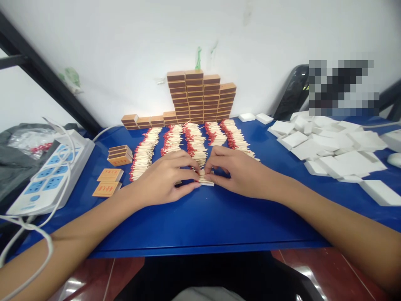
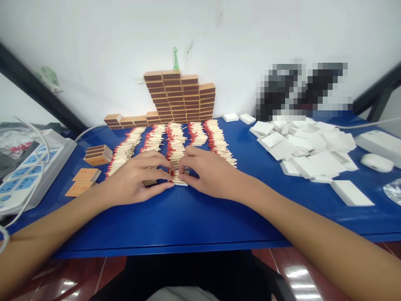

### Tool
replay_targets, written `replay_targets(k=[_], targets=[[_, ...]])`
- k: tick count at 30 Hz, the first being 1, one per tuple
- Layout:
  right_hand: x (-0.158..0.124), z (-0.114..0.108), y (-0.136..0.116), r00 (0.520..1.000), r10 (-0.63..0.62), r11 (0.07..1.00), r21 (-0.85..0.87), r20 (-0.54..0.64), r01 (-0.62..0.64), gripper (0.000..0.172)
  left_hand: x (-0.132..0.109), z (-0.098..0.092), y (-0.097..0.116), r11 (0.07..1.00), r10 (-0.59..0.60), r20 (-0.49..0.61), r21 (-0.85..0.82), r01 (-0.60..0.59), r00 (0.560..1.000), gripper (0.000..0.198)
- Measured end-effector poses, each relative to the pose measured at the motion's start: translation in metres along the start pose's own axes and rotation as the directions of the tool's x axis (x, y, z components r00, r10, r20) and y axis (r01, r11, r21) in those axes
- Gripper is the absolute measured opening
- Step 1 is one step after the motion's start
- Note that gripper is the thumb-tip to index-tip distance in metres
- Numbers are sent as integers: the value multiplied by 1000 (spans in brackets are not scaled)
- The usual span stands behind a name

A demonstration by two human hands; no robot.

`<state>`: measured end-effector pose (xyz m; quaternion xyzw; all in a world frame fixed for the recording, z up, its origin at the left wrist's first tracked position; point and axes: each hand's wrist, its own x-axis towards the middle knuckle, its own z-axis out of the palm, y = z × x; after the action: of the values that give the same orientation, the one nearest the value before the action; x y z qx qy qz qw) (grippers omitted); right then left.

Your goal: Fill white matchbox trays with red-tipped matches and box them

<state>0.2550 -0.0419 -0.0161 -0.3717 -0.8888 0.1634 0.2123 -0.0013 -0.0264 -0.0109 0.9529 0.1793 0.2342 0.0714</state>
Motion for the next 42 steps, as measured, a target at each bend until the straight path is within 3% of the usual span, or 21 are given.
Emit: replay_targets(k=[5,9,14,24,30,34,42], targets=[[1,3,-1,999,27,999,-26,-21,-27,9,-1,1,0,1000,15,-8,0,-15,1000,11],[2,4,-4,998,26,999,-20,-62,-27,1,-2,4,1,1000,11,-14,-20,-12,1000,10],[1,2,-3,1000,22,999,-25,-12,-23,7,-1,4,2,1000,9,-14,-25,-10,1000,10],[0,3,1,999,37,999,-37,-27,-38,5,-1,5,3,998,26,-10,-64,-27,1000,14],[-1,-8,-5,997,66,998,-6,32,-66,16,-1,6,2,997,28,-12,-77,-29,1000,15],[-1,-11,-5,994,76,997,-6,76,-76,13,-2,6,3,997,35,-15,-64,-36,999,15],[1,-4,-3,997,75,997,-12,27,-75,9,-2,6,4,994,14,-20,-112,-16,1000,11]])
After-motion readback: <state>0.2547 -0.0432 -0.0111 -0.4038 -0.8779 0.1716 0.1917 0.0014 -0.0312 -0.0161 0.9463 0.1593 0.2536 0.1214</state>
